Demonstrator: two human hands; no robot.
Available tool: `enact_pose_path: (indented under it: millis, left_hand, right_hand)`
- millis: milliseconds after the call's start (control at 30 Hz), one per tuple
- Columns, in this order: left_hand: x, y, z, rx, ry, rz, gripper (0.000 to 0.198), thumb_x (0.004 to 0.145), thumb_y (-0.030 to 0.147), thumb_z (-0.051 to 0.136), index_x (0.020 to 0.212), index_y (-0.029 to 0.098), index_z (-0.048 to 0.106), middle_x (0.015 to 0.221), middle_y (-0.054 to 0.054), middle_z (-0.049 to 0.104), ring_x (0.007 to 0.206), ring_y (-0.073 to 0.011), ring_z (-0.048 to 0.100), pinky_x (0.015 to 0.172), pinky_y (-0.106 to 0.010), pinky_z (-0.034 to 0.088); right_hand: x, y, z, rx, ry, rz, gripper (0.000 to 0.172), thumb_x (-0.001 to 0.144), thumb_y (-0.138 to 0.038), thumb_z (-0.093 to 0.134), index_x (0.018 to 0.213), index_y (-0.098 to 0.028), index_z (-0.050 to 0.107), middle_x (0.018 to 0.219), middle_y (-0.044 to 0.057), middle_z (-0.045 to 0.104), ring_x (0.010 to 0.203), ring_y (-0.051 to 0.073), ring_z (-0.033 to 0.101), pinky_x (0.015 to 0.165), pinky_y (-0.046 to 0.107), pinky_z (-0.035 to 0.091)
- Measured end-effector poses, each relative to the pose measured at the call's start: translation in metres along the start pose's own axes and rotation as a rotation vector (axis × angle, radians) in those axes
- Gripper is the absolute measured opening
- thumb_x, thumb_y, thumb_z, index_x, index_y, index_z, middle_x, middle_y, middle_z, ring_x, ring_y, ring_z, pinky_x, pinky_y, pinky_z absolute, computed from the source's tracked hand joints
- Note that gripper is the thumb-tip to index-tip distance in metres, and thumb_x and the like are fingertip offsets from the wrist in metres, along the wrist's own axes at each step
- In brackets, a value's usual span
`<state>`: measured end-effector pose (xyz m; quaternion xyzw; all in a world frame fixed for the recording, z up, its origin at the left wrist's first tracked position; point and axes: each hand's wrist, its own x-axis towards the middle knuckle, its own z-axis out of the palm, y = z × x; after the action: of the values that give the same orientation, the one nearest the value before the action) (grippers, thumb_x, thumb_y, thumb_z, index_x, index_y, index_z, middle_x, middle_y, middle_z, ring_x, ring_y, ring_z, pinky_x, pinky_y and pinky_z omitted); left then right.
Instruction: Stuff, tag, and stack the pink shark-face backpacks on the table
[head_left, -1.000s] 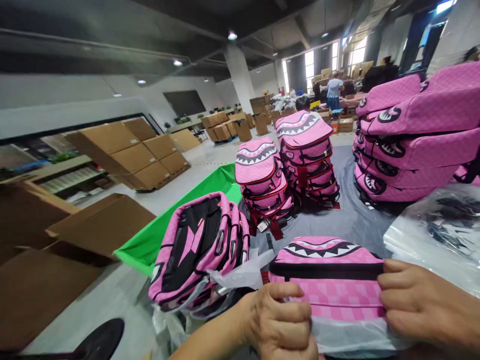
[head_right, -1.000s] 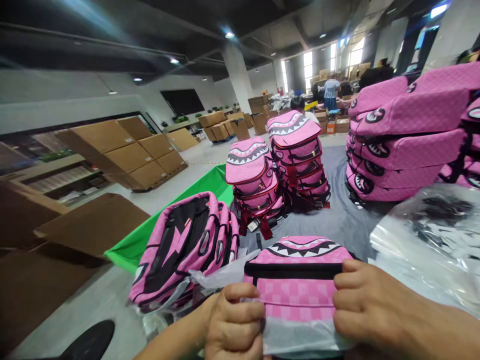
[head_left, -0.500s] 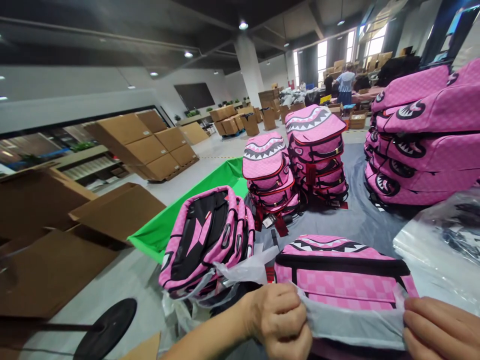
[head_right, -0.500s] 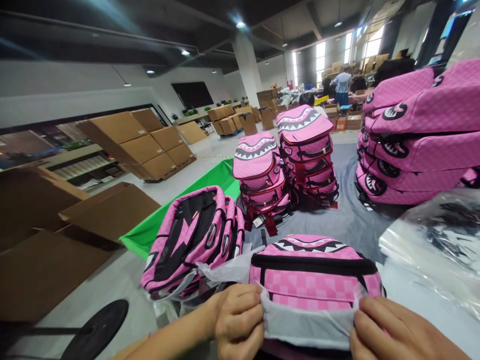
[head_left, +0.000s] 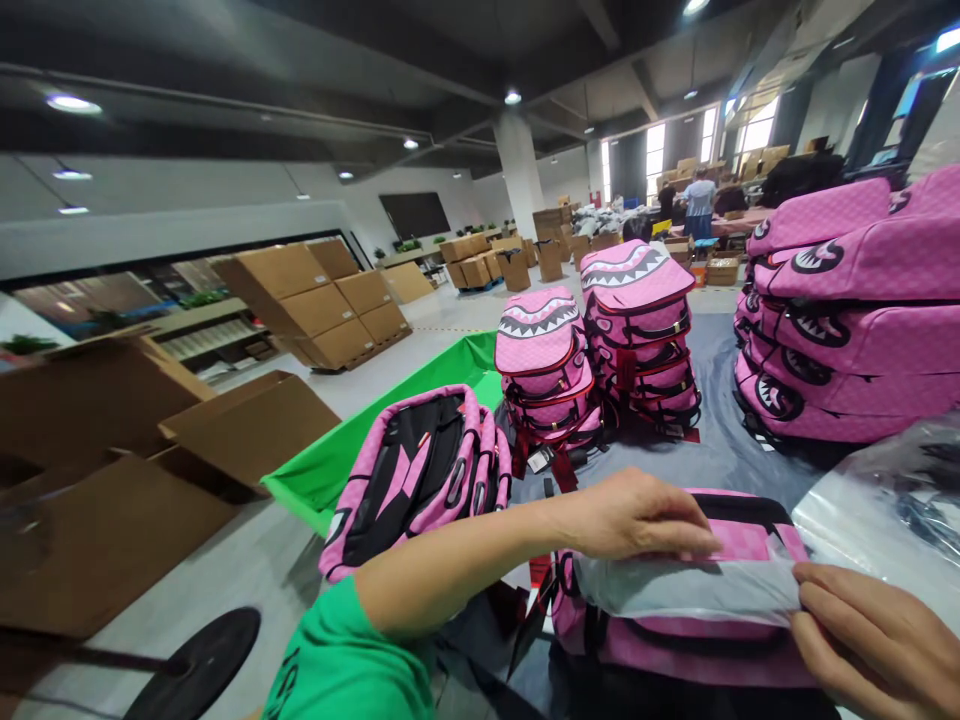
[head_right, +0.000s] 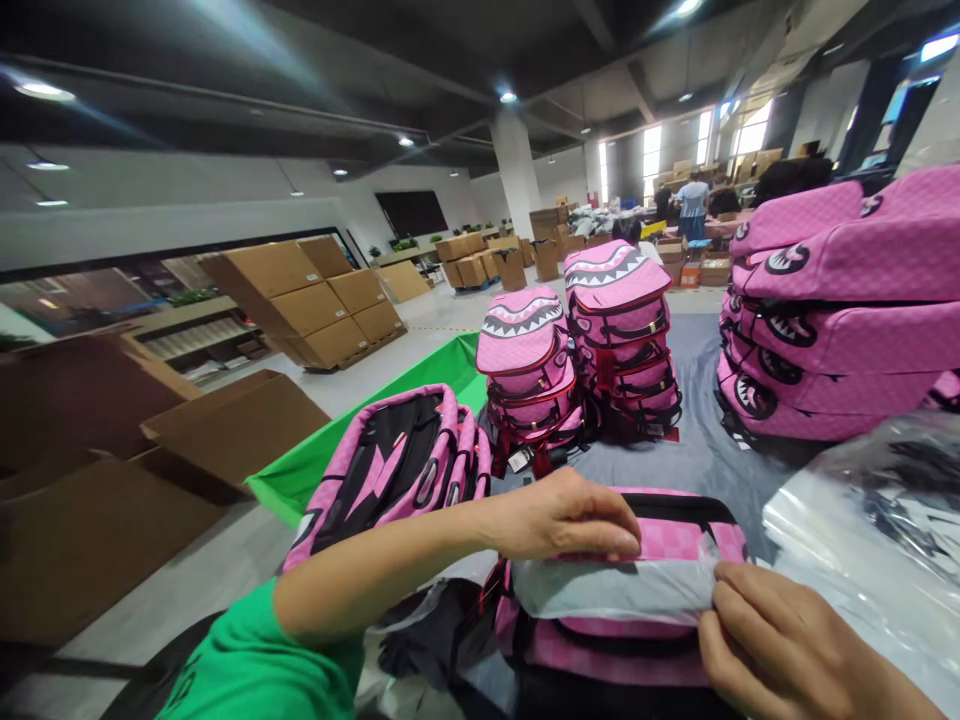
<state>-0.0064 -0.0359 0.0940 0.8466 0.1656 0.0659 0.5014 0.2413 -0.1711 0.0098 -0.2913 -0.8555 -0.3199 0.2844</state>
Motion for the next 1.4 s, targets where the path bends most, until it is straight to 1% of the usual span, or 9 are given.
enact_pose_path:
  millis: [133,367,567,667,800,900,1000,1167,1400]
  left_hand:
    - [0.021,0.002,-0.002,0.012,-0.234,-0.077,0.048,0.09,0.06,0.063,0.069,0.017,0.058,0.062,0.007,0.04,0.06,-0.0082,0.036,0.057,-0.022,0.029]
    - [0.014,0.006,0.001,0.173,-0.027,-0.12,0.029,0.082,0.036,0.067,0.069,0.02,0.047,0.059,0.009,0.036,0.055,-0.0073,0.032,0.05,-0.023,0.022]
    - [0.011,0.015,0.015,0.76,0.061,-0.19,0.009,0.084,0.022,0.061,0.083,0.019,0.053,0.064,0.005,0.053,0.056,-0.0122,0.045,0.054,-0.025,0.032]
    - [0.016,0.008,0.024,1.002,0.087,-0.099,0.01,0.095,0.019,0.049,0.101,0.014,0.056,0.083,-0.006,0.067,0.069,-0.0208,0.061,0.061,-0.03,0.045]
    - [0.015,-0.008,0.037,1.091,0.188,-0.066,0.023,0.094,0.004,0.04,0.108,0.012,0.056,0.097,-0.012,0.069,0.082,-0.0258,0.069,0.069,-0.036,0.056]
    - [0.006,-0.019,0.038,0.858,0.33,-0.019,0.033,0.097,0.011,0.045,0.129,0.012,0.052,0.116,-0.016,0.068,0.098,-0.0262,0.069,0.084,-0.042,0.058]
    - [0.0,-0.025,0.019,0.295,0.296,0.014,0.078,0.085,0.038,0.075,0.15,0.017,0.038,0.135,-0.015,0.062,0.114,-0.0262,0.064,0.1,-0.042,0.053]
    - [0.033,-0.036,-0.019,-0.619,-0.028,-0.257,0.075,0.093,0.077,0.04,0.102,0.009,0.07,0.098,-0.011,0.071,0.09,-0.0193,0.067,0.089,-0.031,0.052]
    - [0.069,-0.043,0.004,-0.861,-0.28,-0.422,0.073,0.101,0.065,0.028,0.091,0.006,0.071,0.072,-0.013,0.07,0.062,-0.0212,0.066,0.065,-0.033,0.053]
  right_hand:
    - [0.007,0.019,0.013,-0.063,0.088,-0.031,0.027,0.096,-0.006,0.047,0.086,-0.021,0.066,0.078,0.006,0.067,0.078,0.022,0.064,0.076,0.035,0.053]
    - [0.004,0.042,0.03,0.035,0.019,0.208,0.032,0.106,-0.015,0.038,0.077,-0.023,0.051,0.062,-0.004,0.048,0.051,0.011,0.043,0.049,0.027,0.031]
    - [0.012,0.051,0.006,0.223,0.06,0.484,0.024,0.107,-0.038,0.047,0.091,-0.023,0.057,0.069,-0.003,0.06,0.056,0.01,0.057,0.052,0.02,0.046]
    - [0.04,0.043,0.016,0.085,0.018,0.342,0.035,0.108,-0.039,0.041,0.128,-0.014,0.057,0.105,0.011,0.075,0.091,0.018,0.072,0.076,0.029,0.057]
    - [0.067,0.033,0.038,-0.149,-0.009,0.138,0.031,0.104,-0.008,0.036,0.122,-0.007,0.061,0.086,0.008,0.076,0.074,0.018,0.07,0.068,0.033,0.052]
    - [0.068,0.032,0.042,-0.197,0.032,0.131,0.027,0.102,-0.005,0.041,0.111,-0.01,0.065,0.082,0.007,0.076,0.072,0.017,0.07,0.069,0.032,0.05]
    - [0.062,0.033,0.041,-0.179,0.091,0.141,0.025,0.102,-0.005,0.043,0.113,-0.011,0.064,0.087,0.007,0.077,0.077,0.016,0.072,0.073,0.031,0.05]
    - [0.048,0.038,0.049,-0.189,0.145,0.102,0.029,0.1,-0.002,0.048,0.124,-0.009,0.062,0.09,0.009,0.078,0.085,0.019,0.073,0.078,0.033,0.052]
    - [0.038,0.038,0.051,-0.1,0.164,0.163,0.037,0.101,-0.007,0.046,0.134,-0.014,0.06,0.091,0.008,0.078,0.088,0.02,0.074,0.078,0.034,0.057]
